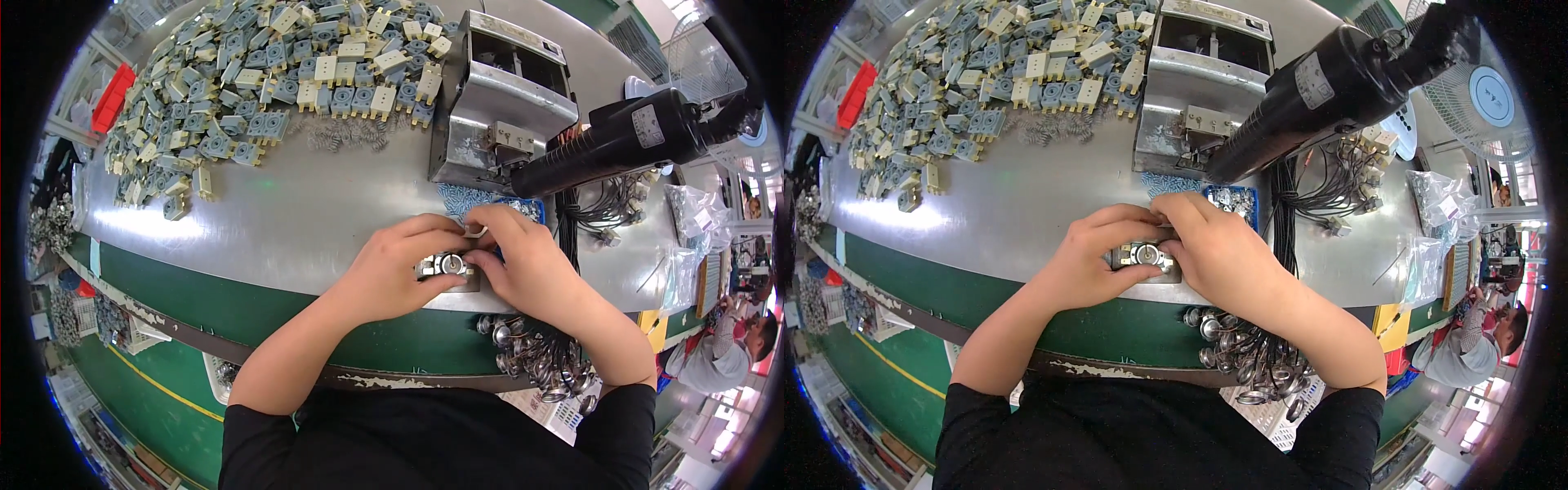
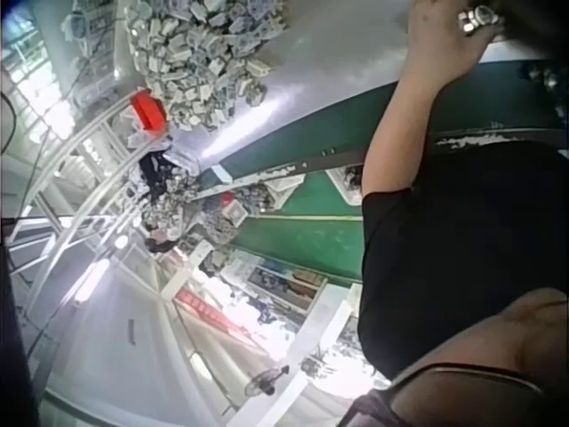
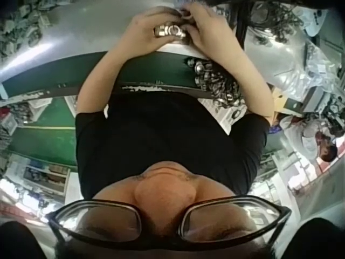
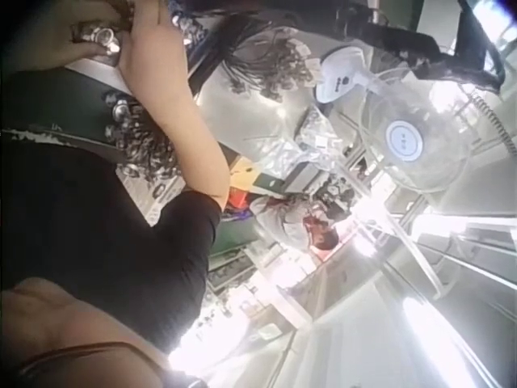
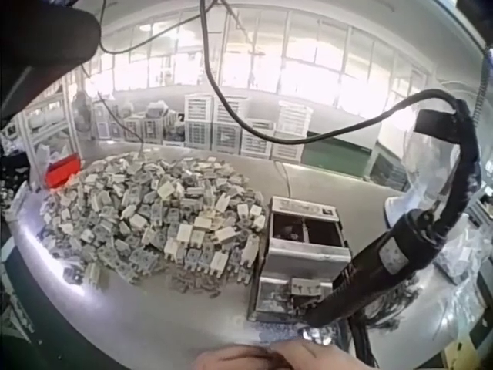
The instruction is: Assembling electronic components by connecting wire harnesses and using a power screwdriver to secure parts.
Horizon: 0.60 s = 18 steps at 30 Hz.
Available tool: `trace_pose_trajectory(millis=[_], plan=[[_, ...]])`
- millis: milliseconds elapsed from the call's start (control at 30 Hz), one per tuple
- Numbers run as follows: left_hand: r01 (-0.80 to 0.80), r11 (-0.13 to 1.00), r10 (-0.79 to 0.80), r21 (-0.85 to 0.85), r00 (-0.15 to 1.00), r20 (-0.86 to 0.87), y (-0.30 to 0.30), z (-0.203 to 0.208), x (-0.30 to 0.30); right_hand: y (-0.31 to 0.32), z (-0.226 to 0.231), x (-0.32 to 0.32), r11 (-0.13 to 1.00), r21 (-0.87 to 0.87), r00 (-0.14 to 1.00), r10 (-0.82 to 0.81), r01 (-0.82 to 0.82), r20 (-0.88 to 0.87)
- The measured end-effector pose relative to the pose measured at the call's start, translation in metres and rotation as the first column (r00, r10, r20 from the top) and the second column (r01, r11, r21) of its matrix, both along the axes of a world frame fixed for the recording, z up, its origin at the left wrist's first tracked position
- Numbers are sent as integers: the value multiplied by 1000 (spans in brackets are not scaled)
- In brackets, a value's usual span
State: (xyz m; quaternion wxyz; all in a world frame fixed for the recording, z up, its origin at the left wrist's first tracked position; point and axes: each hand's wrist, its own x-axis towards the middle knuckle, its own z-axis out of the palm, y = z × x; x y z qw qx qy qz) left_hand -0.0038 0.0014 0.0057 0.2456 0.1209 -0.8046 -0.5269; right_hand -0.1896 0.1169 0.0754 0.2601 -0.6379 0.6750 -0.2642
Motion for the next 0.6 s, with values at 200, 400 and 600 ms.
trace_pose_trajectory(millis=[200, 400, 600], plan=[[55, 998, -53, -31, 996, 65, -5, 2, 0, 11, -5, -8, 983, -134, 975, 94, -122, -203], [102, 990, -96, -97, 993, 68, -9, 4, -4, -2, 29, -49, 461, -824, 939, -69, 330, 337], [104, 988, -97, -117, 993, 62, -11, 5, -2, -31, 33, -61, 936, -314, 832, 46, 157, 553]])
